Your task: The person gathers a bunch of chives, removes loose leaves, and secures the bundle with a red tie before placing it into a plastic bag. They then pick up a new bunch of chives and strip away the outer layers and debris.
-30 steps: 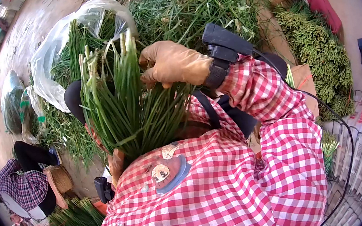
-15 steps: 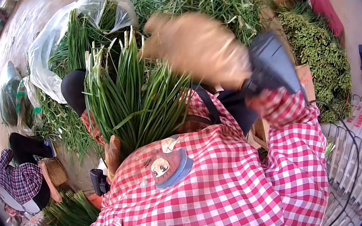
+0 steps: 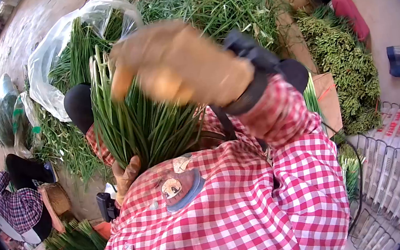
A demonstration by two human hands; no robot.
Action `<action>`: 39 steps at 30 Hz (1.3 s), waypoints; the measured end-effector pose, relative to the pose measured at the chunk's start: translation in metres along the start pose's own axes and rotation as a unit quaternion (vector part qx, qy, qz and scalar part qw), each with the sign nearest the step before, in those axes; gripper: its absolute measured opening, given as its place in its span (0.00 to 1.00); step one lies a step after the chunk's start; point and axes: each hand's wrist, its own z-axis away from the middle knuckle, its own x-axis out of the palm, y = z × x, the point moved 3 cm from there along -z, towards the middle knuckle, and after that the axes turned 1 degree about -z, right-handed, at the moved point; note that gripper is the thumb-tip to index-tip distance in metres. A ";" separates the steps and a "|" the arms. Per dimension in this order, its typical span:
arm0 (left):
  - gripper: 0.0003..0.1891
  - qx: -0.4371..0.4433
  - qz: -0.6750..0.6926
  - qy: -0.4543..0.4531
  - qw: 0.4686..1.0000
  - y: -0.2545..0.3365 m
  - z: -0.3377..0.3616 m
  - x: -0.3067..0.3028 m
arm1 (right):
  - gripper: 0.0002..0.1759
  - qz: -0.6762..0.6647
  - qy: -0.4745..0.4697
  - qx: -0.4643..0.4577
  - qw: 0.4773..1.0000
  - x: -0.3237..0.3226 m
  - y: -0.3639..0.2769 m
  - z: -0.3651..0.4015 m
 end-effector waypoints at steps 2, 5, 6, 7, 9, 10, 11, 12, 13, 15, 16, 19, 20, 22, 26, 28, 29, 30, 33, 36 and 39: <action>0.20 0.028 -0.031 0.009 0.999 -0.002 0.002 -0.002 | 0.10 -0.126 0.069 -0.091 0.985 -0.051 -0.017 0.010; 0.19 -0.005 -0.003 0.016 1.000 0.004 0.004 -0.001 | 0.10 -0.257 0.280 -0.094 0.920 -0.085 -0.046 0.028; 0.18 -0.023 0.007 0.014 1.000 0.004 0.005 -0.001 | 0.13 -0.151 0.401 -0.080 0.900 -0.084 -0.053 0.033; 0.18 -0.014 0.004 0.022 1.000 0.005 0.005 -0.001 | 0.17 -0.047 0.490 -0.037 0.870 -0.080 -0.054 0.036; 0.17 0.005 -0.009 0.034 0.999 0.005 0.003 0.002 | 0.15 0.216 0.382 0.150 0.886 -0.064 -0.043 0.037; 0.17 0.017 -0.022 0.031 0.999 0.005 0.002 -0.001 | 0.18 0.212 0.290 0.227 0.905 -0.038 -0.029 0.034; 0.17 0.026 -0.035 0.025 0.999 0.003 0.003 -0.004 | 0.19 0.303 0.199 0.339 0.868 -0.022 -0.010 0.035; 0.16 0.035 -0.048 0.018 0.998 0.002 0.004 -0.004 | 0.20 0.383 0.101 0.445 0.803 -0.008 0.010 0.038; 0.15 0.049 -0.079 0.043 0.995 0.006 0.007 0.000 | 0.19 0.379 0.071 0.493 0.780 0.005 0.026 0.037; 0.14 0.066 -0.063 0.047 0.995 0.005 0.008 0.005 | 0.17 0.349 0.066 0.474 0.806 0.018 0.066 0.057; 0.14 0.078 -0.056 0.051 0.994 0.004 0.009 0.004 | 0.16 0.324 0.094 0.402 0.851 0.024 0.074 0.056; 0.16 0.046 -0.043 0.082 0.995 -0.004 0.003 -0.008 | 0.08 0.346 0.113 0.385 0.848 0.004 0.080 0.061; 0.17 0.026 -0.009 0.098 0.995 -0.004 0.001 -0.007 | 0.07 0.376 0.139 0.306 0.864 -0.007 0.075 0.064; 0.20 -0.021 0.062 0.109 0.992 -0.005 -0.001 -0.005 | 0.09 0.411 0.199 0.239 0.857 -0.043 0.070 0.074; 0.21 -0.046 0.038 0.127 0.990 -0.013 -0.002 -0.018 | 0.16 0.568 0.281 0.234 0.737 -0.119 0.047 0.107; 0.21 -0.040 0.020 0.133 0.990 -0.015 -0.001 -0.022 | 0.19 0.700 0.193 0.292 0.622 -0.098 0.016 0.096; 0.21 -0.041 0.031 0.130 0.990 -0.012 -0.001 -0.020 | 0.21 0.625 0.166 0.217 0.731 -0.076 0.014 0.095; 0.21 -0.045 0.039 0.127 0.990 -0.007 -0.001 -0.016 | 0.24 0.423 0.132 0.244 0.862 -0.045 0.003 0.088; 0.22 -0.065 0.038 0.135 0.988 -0.013 -0.004 -0.021 | 0.07 0.695 -0.104 0.120 0.701 0.013 0.050 0.111; 0.23 -0.095 0.035 0.130 0.986 -0.026 -0.008 -0.027 | 0.03 0.660 -0.157 0.085 0.730 0.014 0.058 0.114; 0.24 -0.071 -0.009 0.127 0.989 -0.025 -0.003 -0.032 | 0.05 0.673 -0.103 0.032 0.732 -0.026 0.044 0.116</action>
